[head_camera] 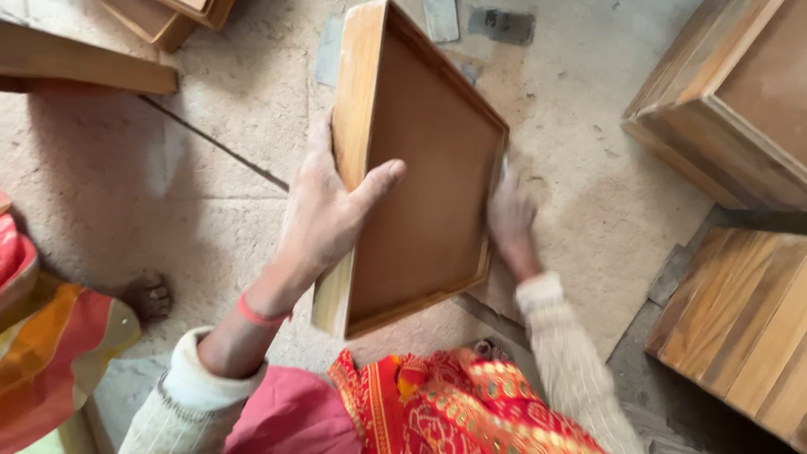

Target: The person sits on the floor and sands the edges and surfaces of wooden trays using sandpaper. They rotate the trays to reach different sides and continue sanding multiple units in a repetitive manner.

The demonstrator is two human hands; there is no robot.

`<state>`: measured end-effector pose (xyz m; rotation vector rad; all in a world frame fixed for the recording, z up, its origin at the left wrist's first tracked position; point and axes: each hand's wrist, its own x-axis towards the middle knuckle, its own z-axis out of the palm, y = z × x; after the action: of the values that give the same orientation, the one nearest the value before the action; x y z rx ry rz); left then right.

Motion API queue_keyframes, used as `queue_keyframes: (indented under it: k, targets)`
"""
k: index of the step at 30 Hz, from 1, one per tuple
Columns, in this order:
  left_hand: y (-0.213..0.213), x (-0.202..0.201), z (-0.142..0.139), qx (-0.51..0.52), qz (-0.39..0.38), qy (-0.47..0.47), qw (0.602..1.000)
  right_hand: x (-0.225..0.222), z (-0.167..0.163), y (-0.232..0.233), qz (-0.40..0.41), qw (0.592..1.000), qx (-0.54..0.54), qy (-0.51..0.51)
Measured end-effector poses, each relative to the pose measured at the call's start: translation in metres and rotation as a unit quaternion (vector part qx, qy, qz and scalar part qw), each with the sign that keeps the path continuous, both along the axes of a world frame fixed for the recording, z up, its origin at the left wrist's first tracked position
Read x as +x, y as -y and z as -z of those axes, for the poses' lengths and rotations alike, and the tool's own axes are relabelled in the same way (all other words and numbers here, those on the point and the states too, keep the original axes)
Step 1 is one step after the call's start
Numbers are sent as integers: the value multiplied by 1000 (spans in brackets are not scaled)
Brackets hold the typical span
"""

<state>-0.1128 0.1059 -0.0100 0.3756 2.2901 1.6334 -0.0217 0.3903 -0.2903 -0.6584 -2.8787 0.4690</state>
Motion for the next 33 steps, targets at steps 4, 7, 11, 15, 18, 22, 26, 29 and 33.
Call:
queue_keyframes:
  k: [4, 7, 11, 15, 18, 22, 26, 29, 33]
  targets:
    - [-5, -6, -1, 6, -4, -30, 1000, -35, -14, -8, 7, 999, 45, 22]
    - [-8, -10, 6, -41, -19, -74, 996, 14, -10, 9, -2, 998, 28, 59]
    - [-12, -7, 13, -40, -18, -57, 997, 93, -2, 25, 9, 994, -63, 90]
    - [-13, -9, 12, -28, -13, -78, 996, 128, 2, 26, 50, 972, -221, 60]
    - [-9, -12, 11, -32, -18, -52, 998, 116, 8, 27, 111, 940, -281, 158]
    - [-10, -11, 16, -45, -11, -85, 995, 61, 15, 17, 32, 994, -95, 52]
    - [-14, -15, 20, -66, -19, -85, 994, 33, 0, -3, 49, 995, -56, 59]
    - [-13, -18, 20, -42, -16, -143, 989, 64, -13, -4, 73, 951, -285, 95]
    - [-14, -15, 20, -34, -20, -69, 997, 111, -12, 13, 107, 929, -326, 136]
